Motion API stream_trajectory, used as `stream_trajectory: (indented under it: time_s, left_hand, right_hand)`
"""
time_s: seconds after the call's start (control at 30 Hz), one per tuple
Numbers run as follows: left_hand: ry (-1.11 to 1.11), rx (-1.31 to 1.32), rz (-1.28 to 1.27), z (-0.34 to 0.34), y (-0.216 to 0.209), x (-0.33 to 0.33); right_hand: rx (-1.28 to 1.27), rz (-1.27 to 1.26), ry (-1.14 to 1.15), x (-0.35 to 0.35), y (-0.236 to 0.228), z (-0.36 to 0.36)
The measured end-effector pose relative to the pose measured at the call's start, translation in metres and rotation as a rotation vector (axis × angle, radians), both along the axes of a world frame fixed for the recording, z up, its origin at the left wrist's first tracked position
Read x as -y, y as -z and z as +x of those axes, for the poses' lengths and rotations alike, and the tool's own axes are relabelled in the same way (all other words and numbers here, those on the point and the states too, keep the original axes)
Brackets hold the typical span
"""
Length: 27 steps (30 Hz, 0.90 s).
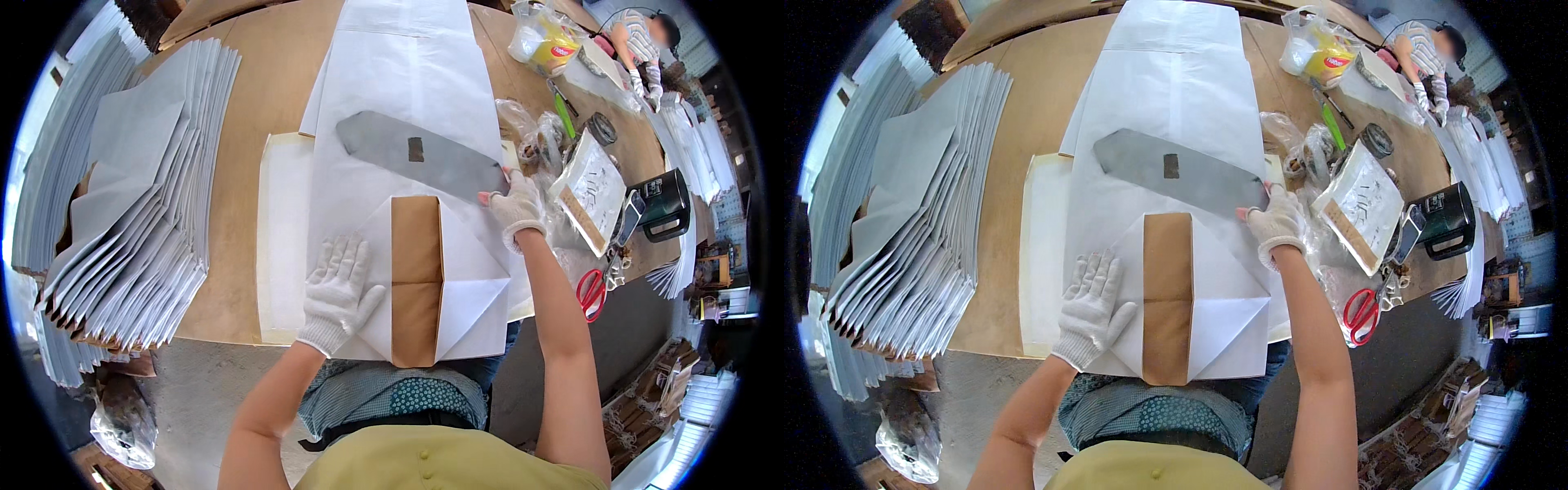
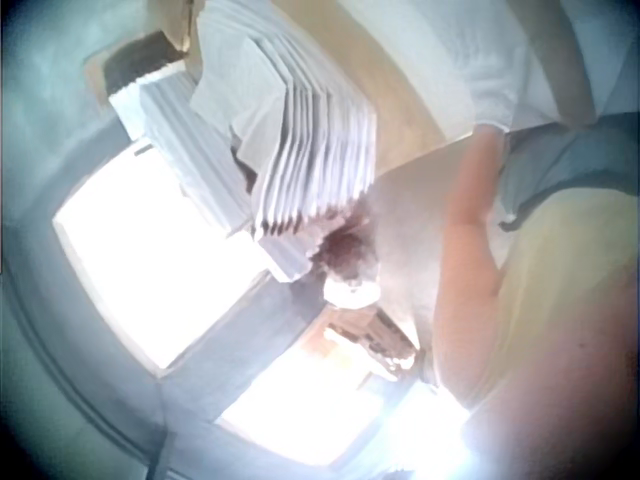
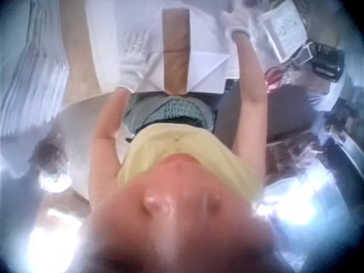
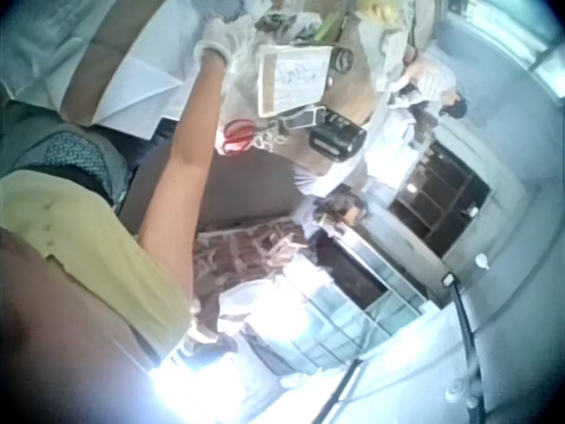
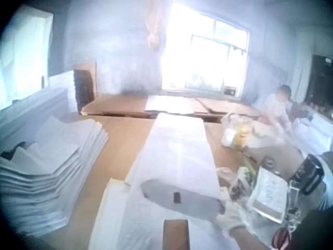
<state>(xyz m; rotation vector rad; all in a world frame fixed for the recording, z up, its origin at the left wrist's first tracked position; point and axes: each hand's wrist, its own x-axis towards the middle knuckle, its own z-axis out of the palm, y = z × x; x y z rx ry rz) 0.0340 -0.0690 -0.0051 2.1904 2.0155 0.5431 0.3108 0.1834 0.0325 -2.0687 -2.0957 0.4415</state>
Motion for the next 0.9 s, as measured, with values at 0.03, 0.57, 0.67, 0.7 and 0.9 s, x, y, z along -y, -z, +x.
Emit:
stream_trajectory:
  time_s: [0.03, 0.57, 0.67, 0.7, 0.9]
  left_hand:
    - [0.000, -0.002, 0.005, -0.001, 0.001, 0.001]
    - [-0.019, 0.428, 0.017, -0.047, -0.016, 0.044]
    - [0.085, 0.493, -0.092, -0.068, -0.007, 0.036]
    - [0.141, 0.480, -0.081, -0.078, -0.003, 0.031]
    - [0.328, 0.395, -0.215, -0.103, -0.009, 0.013]
  right_hand:
    - [-0.016, -0.050, 0.034, 0.001, -0.003, 0.005]
    - [-0.706, -0.299, 0.040, 0.137, -0.029, 0.086]
    - [-0.682, -0.261, 0.018, 0.128, -0.008, 0.075]
    - [-0.565, -0.289, -0.014, 0.119, -0.005, 0.074]
    - [-0.319, -0.224, -0.111, 0.121, -0.002, 0.056]
